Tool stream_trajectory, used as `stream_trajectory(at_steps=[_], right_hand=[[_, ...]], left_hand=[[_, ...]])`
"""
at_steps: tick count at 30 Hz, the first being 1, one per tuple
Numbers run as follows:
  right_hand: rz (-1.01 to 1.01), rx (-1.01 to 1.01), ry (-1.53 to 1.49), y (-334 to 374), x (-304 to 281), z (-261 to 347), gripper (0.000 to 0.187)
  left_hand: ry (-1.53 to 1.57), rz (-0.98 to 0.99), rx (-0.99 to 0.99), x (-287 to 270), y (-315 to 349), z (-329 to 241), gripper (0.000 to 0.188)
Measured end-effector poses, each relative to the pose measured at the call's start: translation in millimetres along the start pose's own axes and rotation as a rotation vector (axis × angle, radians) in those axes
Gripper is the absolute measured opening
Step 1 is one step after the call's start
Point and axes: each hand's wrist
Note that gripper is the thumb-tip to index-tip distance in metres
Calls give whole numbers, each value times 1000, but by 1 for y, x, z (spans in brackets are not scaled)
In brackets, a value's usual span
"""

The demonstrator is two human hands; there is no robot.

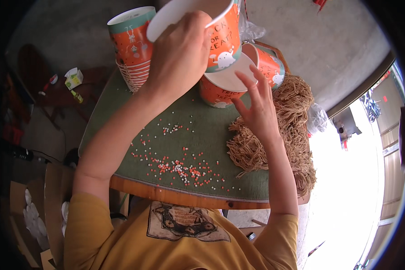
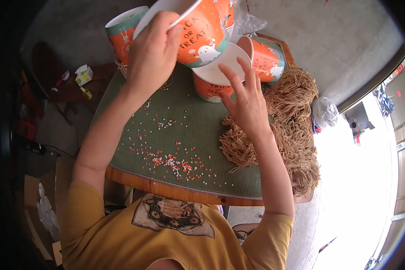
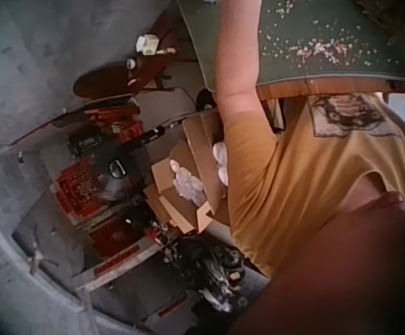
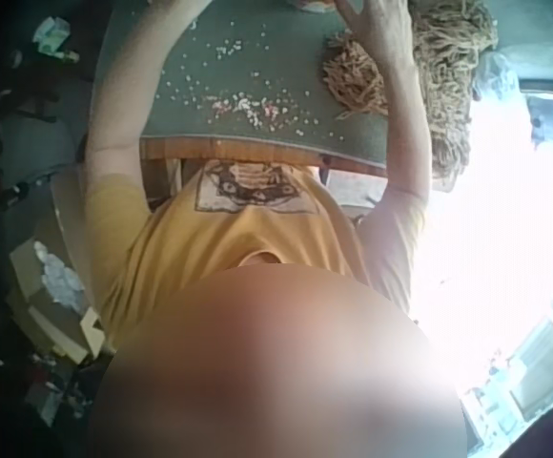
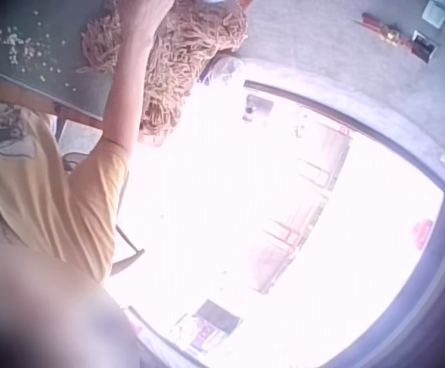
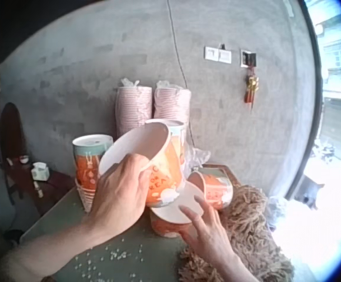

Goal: Assemble paper buckets by threading a string handle through pre-drilled holes and securing it.

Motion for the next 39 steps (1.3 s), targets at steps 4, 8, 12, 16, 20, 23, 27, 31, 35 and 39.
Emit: stream_trajectory(at_steps=[4,8,12,16,20,23,27,31,35,39], right_hand=[[-91,135,-82,9,-10,-12,57],[334,269,-186,40,-55,-27,23],[450,133,-99,71,-69,-15,19],[470,182,103,92,-69,-22,14],[451,204,-22,91,-75,-17,10],[424,302,-229,75,-78,9,8],[327,82,-357,50,-71,66,13],[177,-193,-152,42,-75,113,24],[245,-199,-220,58,-60,111,30],[340,-128,-332,71,-43,105,32]], left_hand=[[172,1,-62,-55,6,-21,8],[59,176,-36,-122,58,-40,15],[-59,545,-17,-125,110,-50,28],[-70,672,-25,-103,145,-46,29],[-46,546,-57,-96,146,-51,36],[71,434,-67,-96,133,-67,42],[642,316,-394,-74,121,-100,54],[845,474,-814,-87,130,-117,47],[639,507,-732,-99,153,-107,23],[535,550,-762,-113,171,-96,11]])
Point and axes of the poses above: each hand's wrist, its own y-axis away from the middle knuckle, its own x-axis out of the palm, z = x × y, and after that the axes turned 11 degrees about y, right-handed
